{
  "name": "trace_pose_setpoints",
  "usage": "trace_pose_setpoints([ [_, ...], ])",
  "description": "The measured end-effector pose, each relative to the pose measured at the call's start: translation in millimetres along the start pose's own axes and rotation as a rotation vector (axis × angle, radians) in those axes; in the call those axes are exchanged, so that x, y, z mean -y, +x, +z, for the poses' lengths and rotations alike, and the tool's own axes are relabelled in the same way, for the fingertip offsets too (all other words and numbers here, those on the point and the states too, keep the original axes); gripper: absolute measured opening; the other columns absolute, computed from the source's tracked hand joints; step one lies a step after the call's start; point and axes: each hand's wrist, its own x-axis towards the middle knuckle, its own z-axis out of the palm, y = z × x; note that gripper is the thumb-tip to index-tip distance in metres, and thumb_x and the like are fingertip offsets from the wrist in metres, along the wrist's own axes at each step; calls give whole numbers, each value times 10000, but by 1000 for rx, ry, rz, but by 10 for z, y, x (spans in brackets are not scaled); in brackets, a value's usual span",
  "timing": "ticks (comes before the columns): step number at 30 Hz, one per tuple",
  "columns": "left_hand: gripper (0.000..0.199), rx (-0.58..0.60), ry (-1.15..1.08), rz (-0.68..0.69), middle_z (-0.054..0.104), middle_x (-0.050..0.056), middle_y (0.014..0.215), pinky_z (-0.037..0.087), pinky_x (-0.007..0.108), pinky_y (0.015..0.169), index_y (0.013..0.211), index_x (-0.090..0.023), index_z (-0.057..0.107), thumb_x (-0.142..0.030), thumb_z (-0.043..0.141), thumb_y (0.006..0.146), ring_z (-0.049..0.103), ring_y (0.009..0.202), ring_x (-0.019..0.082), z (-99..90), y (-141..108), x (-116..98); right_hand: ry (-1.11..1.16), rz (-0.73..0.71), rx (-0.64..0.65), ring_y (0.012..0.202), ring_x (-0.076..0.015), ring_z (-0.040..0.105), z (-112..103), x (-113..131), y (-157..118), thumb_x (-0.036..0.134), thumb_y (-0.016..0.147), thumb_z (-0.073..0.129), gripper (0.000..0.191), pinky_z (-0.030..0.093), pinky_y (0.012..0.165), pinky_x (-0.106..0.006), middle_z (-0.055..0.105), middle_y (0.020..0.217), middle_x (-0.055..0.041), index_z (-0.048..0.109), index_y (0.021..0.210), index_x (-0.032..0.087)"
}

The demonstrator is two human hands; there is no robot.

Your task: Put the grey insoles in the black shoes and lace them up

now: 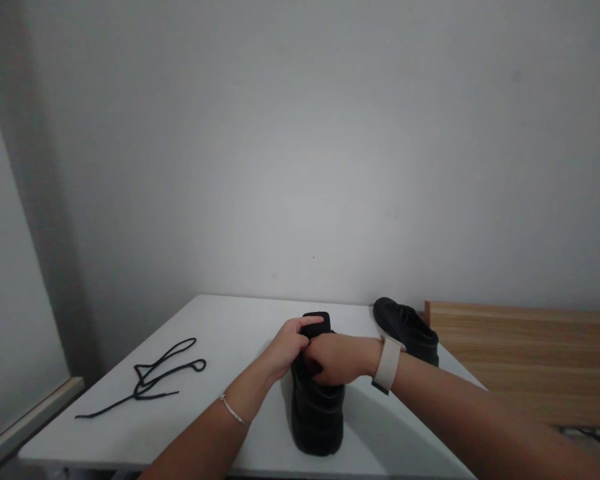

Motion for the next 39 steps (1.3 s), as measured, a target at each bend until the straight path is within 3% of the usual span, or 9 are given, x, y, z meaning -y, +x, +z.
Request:
trace_pose_setpoints([
  [3, 558, -37, 90, 156, 716, 83, 946, 442, 364, 868, 990, -127, 719, -19, 471, 503, 620, 897, 233, -73, 94, -9, 2, 2, -296, 715, -159, 572, -165, -28, -75, 248, 821, 598, 159, 410, 669, -279, 675, 801, -64, 674, 727, 144],
  [8, 465, 78, 383, 410, 718, 38, 877, 386, 394, 970, 813, -205, 764, -12, 433, 548, 600, 955, 238, -210, 53, -51, 186, 95, -692, 745, -155, 541, -164, -126, -52, 241, 887, 523, 187, 393, 730, -293, 614, 754, -26, 605, 738, 162],
  [13, 368, 247, 718, 498, 699, 12, 1008, 161, 444, 1126, 633, -290, 748, -9, 511, 615, 512, 1150, 269, -268, -231, -281, 398, 6, -924, 740, -155, 523, -199, 132, -26, 236, 895, 501, 182, 397, 723, -293, 577, 749, -16, 551, 728, 184],
  [17, 270, 157, 755, 523, 624, 28, 1215, 251, 421, 1092, 781, -272, 750, -98, 549, 731, 455, 1233, 264, -413, -594, -451, 501, -99, -1013, 729, -149, 514, -318, 521, 21, 230, 903, 485, 174, 399, 688, -278, 548, 750, -15, 531, 739, 191],
  [23, 203, -197, 1167, 181, 697, 54, 913, 413, 319, 863, 869, -228, 696, -246, 511, 790, 604, 890, 228, -1437, -1381, -636, 442, -180, -792, 789, -143, 551, -118, 960, 221, 178, 894, 476, 102, 422, 722, -255, 587, 859, -36, 568, 850, 182],
  [25, 205, -385, 1355, 56, 688, 83, 897, 415, 331, 804, 839, -205, 677, -290, 497, 790, 604, 858, 251, -1858, -1649, -647, 374, -192, -646, 776, -149, 571, 63, 1081, 412, 168, 882, 479, 119, 438, 714, -254, 616, 859, -47, 596, 858, 171],
  [28, 155, -458, 1575, -133, 665, 103, 795, 411, 339, 739, 719, -188, 640, -281, 517, 730, 610, 791, 277, -2290, -1946, -582, 234, -201, -471, 770, -187, 611, 335, 1288, 841, 160, 855, 477, 163, 460, 688, -276, 658, 842, -88, 638, 844, 142],
  [33, 146, -433, 1613, -111, 656, 94, 757, 390, 322, 698, 652, -199, 592, -247, 473, 723, 600, 763, 269, -2375, -2046, -434, 106, -118, -411, 843, -274, 640, 533, 1599, 1527, 178, 819, 494, 209, 497, 639, -337, 661, 925, -159, 651, 924, 87],
  [39, 180, -474, 1206, -37, 582, -3, 553, 370, 267, 555, 603, -202, 575, -358, 588, 691, 535, 551, 185, -2239, -1944, -507, 163, -43, -417, 878, -299, 636, 511, 1674, 1728, 160, 779, 512, 215, 503, 680, -387, 669, 960, -164, 637, 942, 96],
])
